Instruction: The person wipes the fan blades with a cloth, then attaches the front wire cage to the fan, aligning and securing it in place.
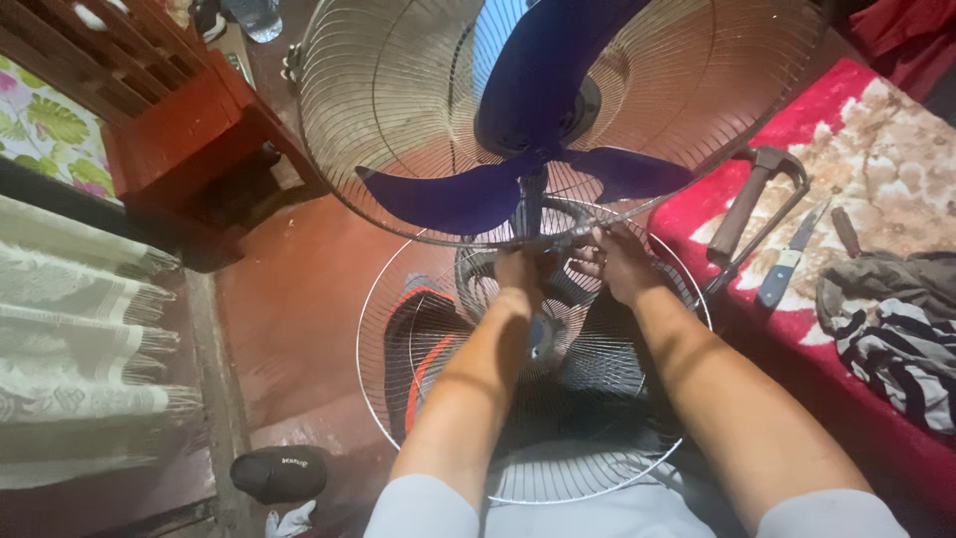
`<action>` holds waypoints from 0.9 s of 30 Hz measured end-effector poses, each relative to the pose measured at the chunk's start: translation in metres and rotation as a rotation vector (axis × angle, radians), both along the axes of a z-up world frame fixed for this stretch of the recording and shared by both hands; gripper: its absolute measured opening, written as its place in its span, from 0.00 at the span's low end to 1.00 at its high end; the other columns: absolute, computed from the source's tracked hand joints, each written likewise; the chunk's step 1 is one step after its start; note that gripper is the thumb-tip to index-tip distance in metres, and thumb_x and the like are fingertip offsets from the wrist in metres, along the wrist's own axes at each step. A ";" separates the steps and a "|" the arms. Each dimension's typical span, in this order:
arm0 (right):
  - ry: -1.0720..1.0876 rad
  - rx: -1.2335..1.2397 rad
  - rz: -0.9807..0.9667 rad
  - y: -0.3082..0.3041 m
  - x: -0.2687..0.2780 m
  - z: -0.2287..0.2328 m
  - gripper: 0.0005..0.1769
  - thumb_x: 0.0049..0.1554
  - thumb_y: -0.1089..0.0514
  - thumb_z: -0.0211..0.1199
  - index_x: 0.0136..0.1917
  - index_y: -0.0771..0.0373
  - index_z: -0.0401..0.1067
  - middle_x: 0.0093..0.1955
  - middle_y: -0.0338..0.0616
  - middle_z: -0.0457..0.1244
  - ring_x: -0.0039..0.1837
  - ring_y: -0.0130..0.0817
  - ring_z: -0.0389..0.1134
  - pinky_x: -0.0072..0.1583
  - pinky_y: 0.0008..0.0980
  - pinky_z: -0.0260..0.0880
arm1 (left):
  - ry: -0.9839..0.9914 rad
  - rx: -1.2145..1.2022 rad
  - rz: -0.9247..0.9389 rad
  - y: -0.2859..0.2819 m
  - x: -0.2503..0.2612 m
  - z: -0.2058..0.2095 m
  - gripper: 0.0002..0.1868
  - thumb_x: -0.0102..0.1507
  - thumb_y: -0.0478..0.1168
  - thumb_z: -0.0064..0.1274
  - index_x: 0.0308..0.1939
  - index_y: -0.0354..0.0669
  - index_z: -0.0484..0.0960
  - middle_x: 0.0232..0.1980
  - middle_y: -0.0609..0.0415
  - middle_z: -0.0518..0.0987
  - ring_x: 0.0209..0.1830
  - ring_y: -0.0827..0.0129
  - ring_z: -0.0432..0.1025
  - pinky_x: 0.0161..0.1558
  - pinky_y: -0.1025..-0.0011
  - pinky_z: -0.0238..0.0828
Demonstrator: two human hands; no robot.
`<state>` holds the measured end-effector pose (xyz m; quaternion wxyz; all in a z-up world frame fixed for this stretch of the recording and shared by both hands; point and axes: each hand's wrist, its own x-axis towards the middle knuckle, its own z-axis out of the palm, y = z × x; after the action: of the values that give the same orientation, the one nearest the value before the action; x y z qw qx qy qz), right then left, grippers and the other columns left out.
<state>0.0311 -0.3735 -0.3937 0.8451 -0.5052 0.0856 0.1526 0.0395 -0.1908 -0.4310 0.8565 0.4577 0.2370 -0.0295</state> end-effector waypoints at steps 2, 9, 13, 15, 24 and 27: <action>0.054 -0.068 -0.041 0.000 0.001 -0.001 0.13 0.65 0.56 0.48 0.61 0.61 0.63 0.57 0.49 0.65 0.56 0.44 0.71 0.54 0.44 0.78 | -0.070 0.028 0.002 -0.011 -0.001 -0.002 0.07 0.63 0.30 0.50 0.41 0.32 0.84 0.37 0.39 0.84 0.30 0.56 0.80 0.31 0.61 0.81; 0.121 0.081 -0.086 -0.001 0.006 -0.006 0.13 0.65 0.56 0.52 0.61 0.60 0.66 0.57 0.47 0.65 0.57 0.41 0.70 0.57 0.42 0.76 | 0.110 -0.017 -0.115 -0.036 -0.002 0.027 0.10 0.66 0.32 0.48 0.45 0.27 0.81 0.33 0.37 0.84 0.24 0.58 0.75 0.23 0.62 0.64; 0.177 0.143 -0.113 0.002 0.011 -0.007 0.15 0.65 0.53 0.52 0.61 0.63 0.66 0.55 0.49 0.64 0.58 0.44 0.69 0.60 0.45 0.74 | 0.133 1.009 -0.585 -0.025 -0.015 0.087 0.16 0.70 0.49 0.51 0.53 0.41 0.80 0.38 0.49 0.84 0.35 0.64 0.81 0.40 0.66 0.79; 0.187 0.201 -0.125 0.006 0.014 -0.003 0.15 0.65 0.53 0.52 0.61 0.63 0.66 0.55 0.50 0.65 0.58 0.45 0.69 0.61 0.45 0.74 | -0.013 0.990 -0.589 -0.014 -0.037 0.114 0.15 0.69 0.44 0.46 0.58 0.48 0.77 0.38 0.51 0.84 0.34 0.61 0.83 0.39 0.65 0.80; 0.156 0.305 -0.066 0.007 0.005 0.004 0.15 0.67 0.52 0.51 0.60 0.65 0.67 0.53 0.49 0.65 0.56 0.44 0.70 0.60 0.46 0.73 | -0.375 1.547 -0.803 -0.014 -0.047 0.154 0.33 0.62 0.30 0.46 0.72 0.57 0.65 0.68 0.40 0.70 0.51 0.48 0.78 0.48 0.59 0.79; 0.117 0.337 -0.029 0.005 0.005 -0.009 0.15 0.67 0.54 0.50 0.60 0.65 0.68 0.54 0.50 0.66 0.55 0.43 0.70 0.59 0.44 0.73 | -0.139 1.259 -0.871 -0.011 -0.050 0.157 0.32 0.64 0.31 0.43 0.71 0.65 0.66 0.68 0.46 0.69 0.52 0.53 0.79 0.50 0.64 0.83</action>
<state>0.0362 -0.3681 -0.4032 0.9135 -0.3455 0.1150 0.1816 -0.0107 -0.2023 -0.2737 0.3584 0.9118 -0.0467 -0.1949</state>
